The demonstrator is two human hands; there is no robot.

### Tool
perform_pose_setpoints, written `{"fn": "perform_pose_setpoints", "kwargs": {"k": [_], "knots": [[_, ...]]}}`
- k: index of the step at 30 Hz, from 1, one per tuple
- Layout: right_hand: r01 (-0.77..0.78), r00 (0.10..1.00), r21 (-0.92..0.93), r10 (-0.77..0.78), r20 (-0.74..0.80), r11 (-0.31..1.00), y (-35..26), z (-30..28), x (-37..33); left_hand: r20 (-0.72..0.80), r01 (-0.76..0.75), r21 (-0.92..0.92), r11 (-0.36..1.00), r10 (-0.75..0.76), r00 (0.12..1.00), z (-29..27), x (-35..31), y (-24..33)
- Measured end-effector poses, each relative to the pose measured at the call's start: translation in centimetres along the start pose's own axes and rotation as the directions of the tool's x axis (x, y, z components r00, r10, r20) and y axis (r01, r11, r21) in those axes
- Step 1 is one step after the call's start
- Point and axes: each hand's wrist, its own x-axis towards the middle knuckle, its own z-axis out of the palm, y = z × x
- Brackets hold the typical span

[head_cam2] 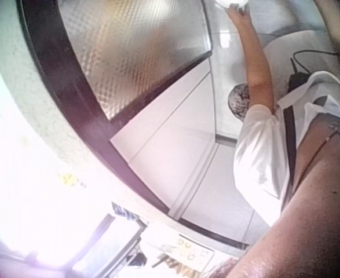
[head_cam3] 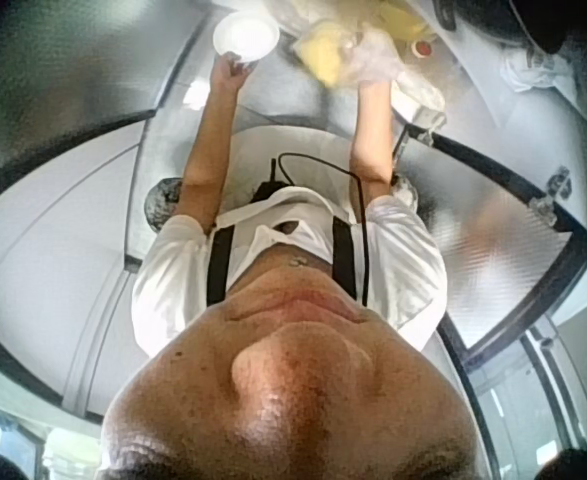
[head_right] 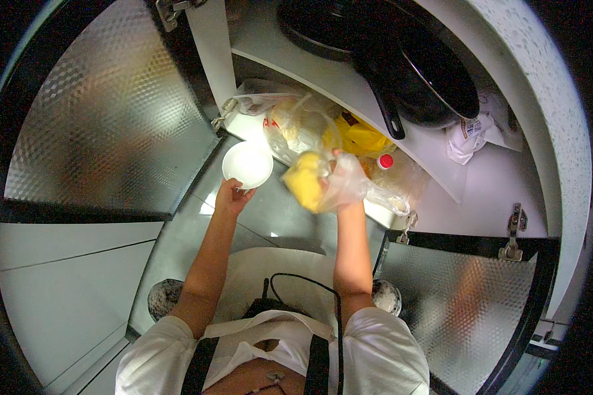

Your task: The person wipes a tiled wall with a cloth, opens a drawer to retrieve a bowl, and then takes a plastic bag from a lower cabinet. They pour liquid from the bag into the bowl, tie the bag, and reach toward the top of a refrigerator.

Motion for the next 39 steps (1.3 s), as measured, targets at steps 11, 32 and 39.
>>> {"fn": "perform_pose_setpoints", "kwargs": {"k": [11, 32, 39], "knots": [[-0.353, 0.802, -0.3, 0.121, -0.586, 0.886, 5.4, -3.9, 0.7, -0.017, -0.05, 0.038, 0.998, 0.051, 0.999, 1.1, -0.3, 1.5], [-0.514, 0.835, -0.193, 0.539, 0.107, 0.836, -2.5, 26.0, -8.6, -0.068, -0.156, -0.001, 0.988, 0.155, 0.986, 9.4, -28.4, 12.2], [-0.2, 0.906, -0.78, 0.414, 0.083, 0.594, -5.0, 37.1, -11.2, -0.084, -0.119, -0.03, 0.992, 0.116, 0.99, 12.9, -38.9, 16.2]]}}
